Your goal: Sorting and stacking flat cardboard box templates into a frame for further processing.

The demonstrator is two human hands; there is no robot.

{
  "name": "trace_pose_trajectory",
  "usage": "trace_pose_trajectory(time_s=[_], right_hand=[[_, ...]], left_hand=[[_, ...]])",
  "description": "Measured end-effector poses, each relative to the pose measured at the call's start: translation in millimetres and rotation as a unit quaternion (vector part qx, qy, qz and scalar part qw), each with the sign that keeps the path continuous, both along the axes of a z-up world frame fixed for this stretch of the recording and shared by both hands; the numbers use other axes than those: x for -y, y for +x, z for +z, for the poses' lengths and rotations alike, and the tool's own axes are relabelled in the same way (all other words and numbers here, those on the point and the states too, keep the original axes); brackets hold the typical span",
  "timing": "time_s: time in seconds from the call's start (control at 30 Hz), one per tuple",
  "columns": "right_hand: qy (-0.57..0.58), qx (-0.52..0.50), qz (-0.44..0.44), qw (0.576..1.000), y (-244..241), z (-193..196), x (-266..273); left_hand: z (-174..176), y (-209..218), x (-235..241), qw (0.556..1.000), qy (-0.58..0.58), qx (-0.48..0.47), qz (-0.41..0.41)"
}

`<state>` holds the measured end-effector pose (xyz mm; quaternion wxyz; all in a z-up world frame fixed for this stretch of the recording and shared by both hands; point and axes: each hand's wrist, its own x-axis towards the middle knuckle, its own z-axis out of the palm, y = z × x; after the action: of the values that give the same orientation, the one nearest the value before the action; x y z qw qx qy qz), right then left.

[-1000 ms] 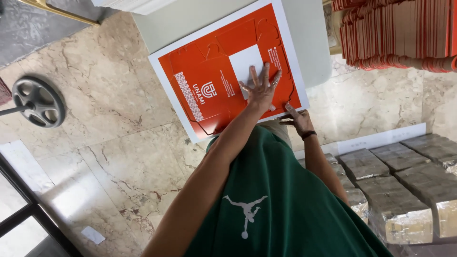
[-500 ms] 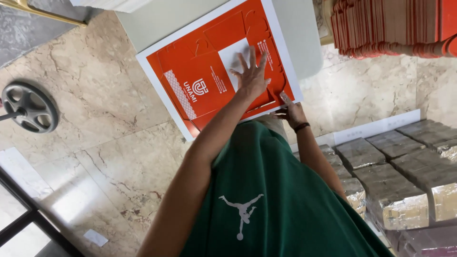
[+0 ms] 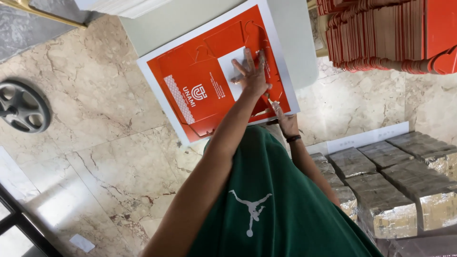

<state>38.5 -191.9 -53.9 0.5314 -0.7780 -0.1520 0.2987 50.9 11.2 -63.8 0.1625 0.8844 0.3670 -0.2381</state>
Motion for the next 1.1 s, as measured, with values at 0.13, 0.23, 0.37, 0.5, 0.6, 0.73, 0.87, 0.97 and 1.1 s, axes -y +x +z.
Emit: trace_pose_trajectory(time_s=[0.13, 0.23, 0.37, 0.5, 0.6, 0.73, 0.87, 0.97, 1.1], right_hand=[[-0.042, -0.394, -0.107, 0.912, 8.2, -25.1, 11.7], [-0.061, -0.488, -0.047, 0.87, -1.9, -16.4, -8.1], [-0.04, -0.542, -0.028, 0.839, -56.5, -16.3, -47.8], [-0.044, -0.425, -0.055, 0.903, -87.2, -13.9, -70.3], [-0.049, -0.232, -0.076, 0.969, -98.8, -1.9, -80.6], [-0.134, -0.292, -0.127, 0.938, -87.1, 17.9, -106.1], [-0.06, -0.103, -0.057, 0.991, -93.2, 27.0, -107.7], [-0.063, -0.185, -0.135, 0.971, -94.0, 18.7, -120.0], [-0.05, -0.244, -0.185, 0.951, -100.9, 10.0, -108.9]], left_hand=[[-3.1, -45.0, -37.3, 0.99, -0.136, 0.026, -0.025], [24.0, -110.7, -63.6, 0.989, -0.142, -0.018, -0.048], [60.7, -161.8, -56.0, 0.992, -0.117, -0.031, -0.043], [46.8, -137.4, -56.2, 0.993, -0.097, -0.064, -0.02], [36.1, -133.5, -57.2, 0.993, -0.084, -0.079, -0.028], [35.5, -119.6, -64.1, 0.986, -0.079, -0.144, -0.019], [25.7, -117.9, -63.5, 0.99, -0.078, -0.117, 0.011], [24.0, -117.3, -62.1, 0.991, -0.029, -0.126, -0.015], [42.1, -118.2, -72.1, 0.978, -0.145, -0.146, 0.029]])
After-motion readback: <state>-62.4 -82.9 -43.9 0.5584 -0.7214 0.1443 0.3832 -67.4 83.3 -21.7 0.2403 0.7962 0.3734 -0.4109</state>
